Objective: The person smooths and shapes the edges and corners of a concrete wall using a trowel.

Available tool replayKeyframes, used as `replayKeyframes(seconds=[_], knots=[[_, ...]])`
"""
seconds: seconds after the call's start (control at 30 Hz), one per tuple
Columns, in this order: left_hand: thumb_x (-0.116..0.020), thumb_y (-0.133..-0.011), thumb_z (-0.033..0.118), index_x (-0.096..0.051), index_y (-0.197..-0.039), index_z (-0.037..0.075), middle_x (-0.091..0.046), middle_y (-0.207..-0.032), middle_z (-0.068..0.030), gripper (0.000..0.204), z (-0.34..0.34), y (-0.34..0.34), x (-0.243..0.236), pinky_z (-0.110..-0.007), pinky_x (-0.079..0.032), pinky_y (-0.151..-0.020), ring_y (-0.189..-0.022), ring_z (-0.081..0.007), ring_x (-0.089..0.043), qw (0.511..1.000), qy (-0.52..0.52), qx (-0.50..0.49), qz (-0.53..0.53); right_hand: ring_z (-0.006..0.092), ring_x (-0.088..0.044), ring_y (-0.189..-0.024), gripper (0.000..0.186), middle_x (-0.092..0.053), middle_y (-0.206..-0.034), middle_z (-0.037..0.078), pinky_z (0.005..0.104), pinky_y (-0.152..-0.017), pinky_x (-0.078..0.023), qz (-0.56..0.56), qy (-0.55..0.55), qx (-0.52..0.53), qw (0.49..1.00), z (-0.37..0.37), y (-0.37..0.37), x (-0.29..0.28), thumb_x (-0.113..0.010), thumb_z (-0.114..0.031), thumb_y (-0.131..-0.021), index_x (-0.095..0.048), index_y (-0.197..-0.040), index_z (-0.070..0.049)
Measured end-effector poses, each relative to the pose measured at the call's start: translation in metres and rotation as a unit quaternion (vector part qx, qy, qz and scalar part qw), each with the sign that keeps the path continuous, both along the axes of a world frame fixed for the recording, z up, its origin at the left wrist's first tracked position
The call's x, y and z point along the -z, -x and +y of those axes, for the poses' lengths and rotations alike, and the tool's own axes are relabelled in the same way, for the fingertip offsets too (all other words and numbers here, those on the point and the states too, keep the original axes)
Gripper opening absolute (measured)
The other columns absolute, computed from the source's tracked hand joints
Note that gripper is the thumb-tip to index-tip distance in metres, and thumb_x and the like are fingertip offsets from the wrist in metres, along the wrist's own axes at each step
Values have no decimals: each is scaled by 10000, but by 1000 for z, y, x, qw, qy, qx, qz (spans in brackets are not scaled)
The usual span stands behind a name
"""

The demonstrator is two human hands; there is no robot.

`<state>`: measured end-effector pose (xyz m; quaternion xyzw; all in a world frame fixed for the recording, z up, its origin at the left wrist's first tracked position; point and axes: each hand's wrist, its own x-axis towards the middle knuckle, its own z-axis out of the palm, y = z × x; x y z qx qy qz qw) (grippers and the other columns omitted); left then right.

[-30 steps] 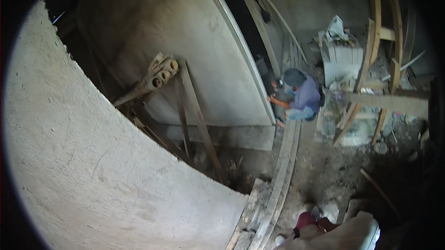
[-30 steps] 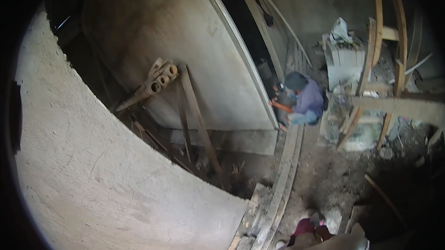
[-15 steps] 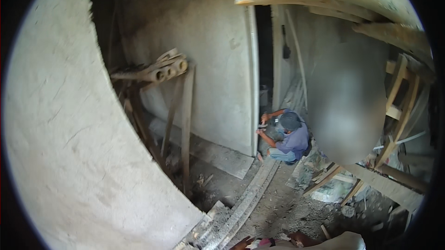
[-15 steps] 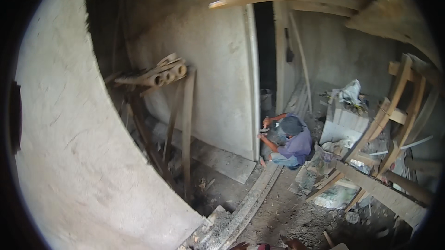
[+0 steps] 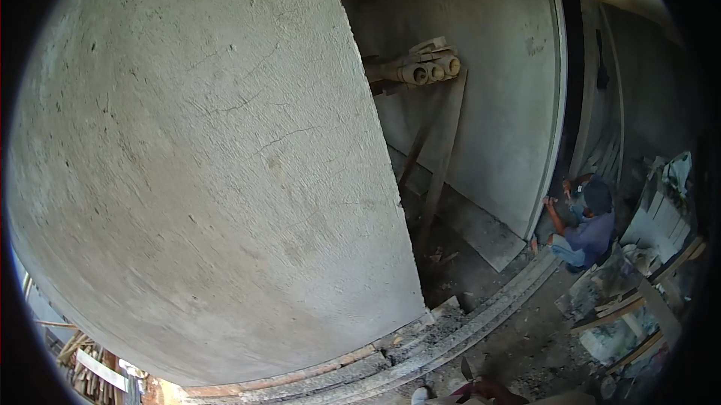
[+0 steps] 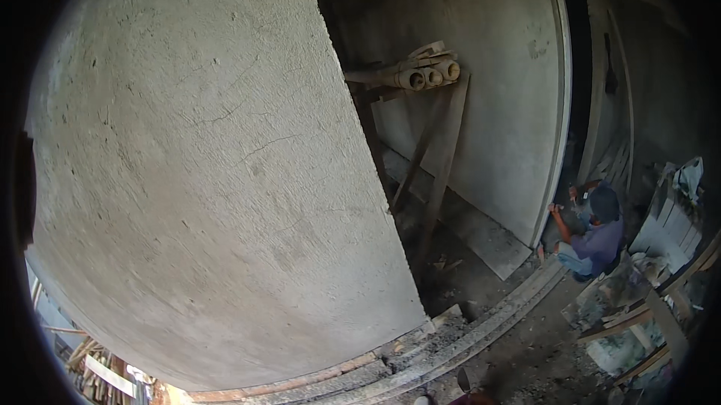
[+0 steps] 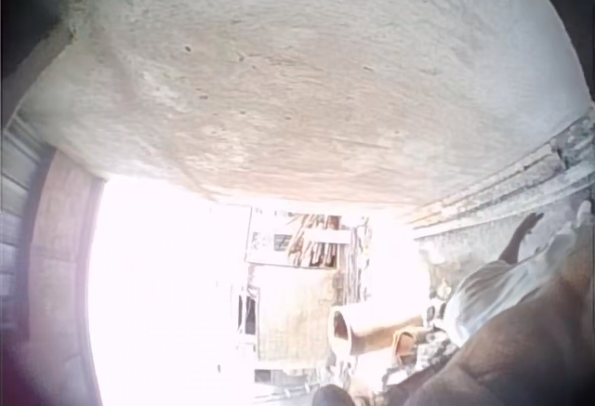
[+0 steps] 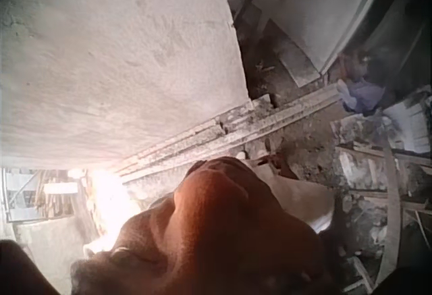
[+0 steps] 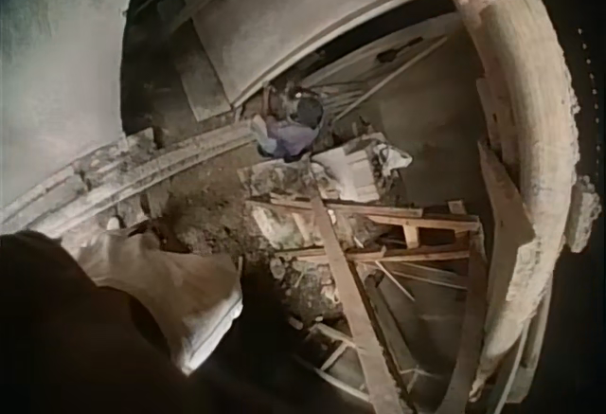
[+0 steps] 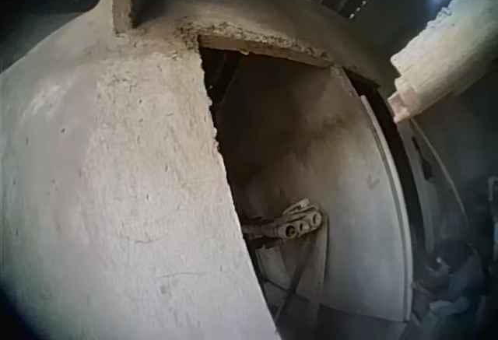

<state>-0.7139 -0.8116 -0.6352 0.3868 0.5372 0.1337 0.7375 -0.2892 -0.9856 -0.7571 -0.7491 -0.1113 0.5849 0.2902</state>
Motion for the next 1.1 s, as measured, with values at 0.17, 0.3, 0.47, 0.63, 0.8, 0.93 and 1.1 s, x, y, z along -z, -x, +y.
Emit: replayKeyframes(seconds=[0.17,0.3,0.47,0.63,0.8,0.93,1.1], knots=[[-548,-975,507,-76,-1605,229,-250,-1621,-167,835,-18,45,19,-633,-358,-1101,-1400,-416,-411,996,60,-69,10,239,-684,-716,305,-735,-1008,115,386,-637,-520,-30,-56,-70,996,23,55,-53,-765,-257,-842,-749,-1049,-34],[-530,-982,532,-59,-1609,249,-235,-1629,-164,834,-21,57,34,-651,-363,-1093,-1400,-423,-411,993,93,-79,-5,238,-685,-704,309,-738,-1006,103,382,-624,-518,-74,-88,-100,988,36,66,-78,-766,-265,-838,-750,-1048,-39],[-512,-1002,520,-195,-1592,227,-396,-1537,-198,731,114,28,-41,-654,-397,-1067,-1319,-428,-493,976,-90,-142,-141,199,-627,-768,366,-669,-897,73,394,-673,-503,-2,-133,-75,988,144,34,-68,-806,-230,-796,-664,-1057,-15],[-699,-903,116,-446,-1461,43,-424,-1512,-230,618,262,26,-361,-517,-304,-1172,-1417,-409,-374,545,-784,-178,239,286,-606,-1153,637,-608,-1251,184,398,-972,-484,-311,-557,63,768,282,48,-400,-739,-313,-916,-459,-1403,-12],[-515,-1012,441,-400,-1525,153,-298,-1629,-93,600,348,77,-527,-569,-89,-1218,-1529,-326,-180,145,-830,-328,427,345,-567,-1252,631,-559,-1363,231,405,-1039,-442,-414,-687,85,591,369,46,-630,-602,-378,-1000,-388,-1471,-16],[-434,-1002,550,-365,-1558,214,-218,-1661,-77,654,382,96,-544,-542,31,-1217,-1545,-315,-93,126,-808,-326,474,382,-598,-1212,590,-590,-1313,243,417,-991,-475,-446,-747,92,484,417,55,-725,-611,-319,-998,-390,-1461,-29],[-431,-998,565,-381,-1549,204,-213,-1662,-74,662,375,95,-547,-529,22,-1223,-1548,-307,-85,142,-799,-327,484,471,-642,-1061,569,-643,-1200,275,500,-845,-531,-533,-716,147,425,454,57,-784,-631,-323,-971,-401,-1441,-101]])
